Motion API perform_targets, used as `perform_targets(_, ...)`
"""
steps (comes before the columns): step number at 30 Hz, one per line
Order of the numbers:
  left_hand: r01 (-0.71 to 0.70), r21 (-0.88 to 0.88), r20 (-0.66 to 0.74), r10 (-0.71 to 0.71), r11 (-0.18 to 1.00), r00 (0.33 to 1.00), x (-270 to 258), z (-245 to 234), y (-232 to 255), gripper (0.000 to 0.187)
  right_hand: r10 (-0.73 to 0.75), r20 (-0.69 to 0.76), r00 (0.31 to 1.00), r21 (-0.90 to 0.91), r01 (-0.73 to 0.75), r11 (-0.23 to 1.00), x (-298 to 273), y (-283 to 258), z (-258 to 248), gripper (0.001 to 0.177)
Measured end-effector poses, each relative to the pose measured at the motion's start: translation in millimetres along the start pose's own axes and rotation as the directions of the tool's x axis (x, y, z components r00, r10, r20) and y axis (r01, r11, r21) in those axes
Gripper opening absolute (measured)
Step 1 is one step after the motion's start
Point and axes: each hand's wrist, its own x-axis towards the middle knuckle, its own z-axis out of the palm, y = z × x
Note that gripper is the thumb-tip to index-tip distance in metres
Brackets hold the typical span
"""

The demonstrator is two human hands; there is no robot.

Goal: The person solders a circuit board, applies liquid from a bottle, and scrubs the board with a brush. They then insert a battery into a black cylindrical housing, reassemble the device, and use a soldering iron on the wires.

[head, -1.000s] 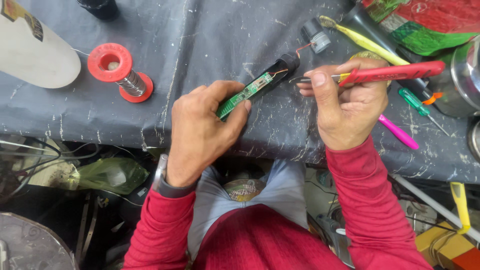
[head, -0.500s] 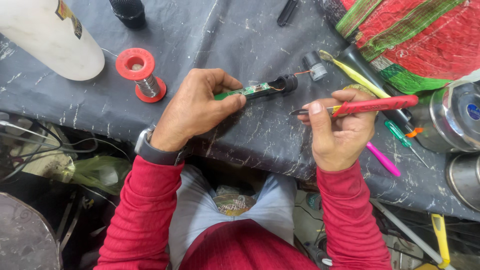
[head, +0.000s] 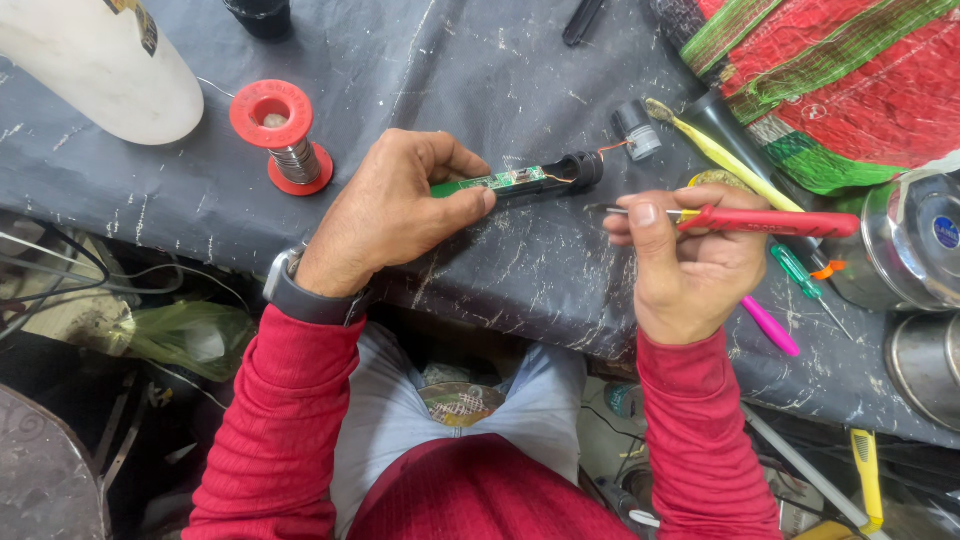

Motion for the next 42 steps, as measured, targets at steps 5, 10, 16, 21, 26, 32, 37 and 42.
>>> perform_targets(5,-0.028,0.021,-0.017,0.028,0.999,0.999,-0.4,1.9,-2.9,0.03,0.067,0.12,0.99,0.049,-0.073,0.996,13.2,-5.5,7.2,0.025)
perform_targets(10,-0.015,0.07,-0.029,0.017,0.997,0.999,-1.4,0.1,0.0,0.029,0.095,0.197,0.976,0.008,-0.099,0.995,19.4,-6.7,17.7,0.025)
perform_targets(16,-0.002,0.017,-0.029,0.003,1.0,1.0,-1.7,0.8,-0.8,0.03,0.064,0.181,0.981,-0.019,-0.062,0.998,15.0,0.7,11.8,0.028)
perform_targets(21,-0.085,0.038,-0.035,0.086,0.996,0.996,-5.2,-2.4,-3.9,0.029,-0.008,0.008,1.0,-0.09,0.009,0.996,-0.1,1.2,2.1,0.044)
perform_targets(26,-0.198,0.201,-0.124,0.226,0.959,0.966,-14.4,4.0,-9.4,0.026,0.082,0.087,0.993,-0.61,-0.012,0.793,-8.5,-21.3,-20.8,0.052)
perform_targets(32,-0.27,0.468,-0.23,0.41,0.842,0.883,-30.0,19.0,-8.2,0.025,0.127,0.321,0.938,-0.848,0.225,0.481,-1.3,-32.0,-55.2,0.046)
perform_targets(37,-0.316,0.485,-0.207,0.458,0.816,0.865,-32.9,20.1,-8.2,0.025,-0.018,0.358,0.934,-0.901,0.35,0.257,2.2,-43.6,-46.3,0.035)
perform_targets(42,-0.388,0.57,-0.167,0.565,0.724,0.808,-37.5,26.6,-7.6,0.025,-0.312,0.387,0.868,-0.859,0.462,0.22,-8.2,-61.3,-18.0,0.023)
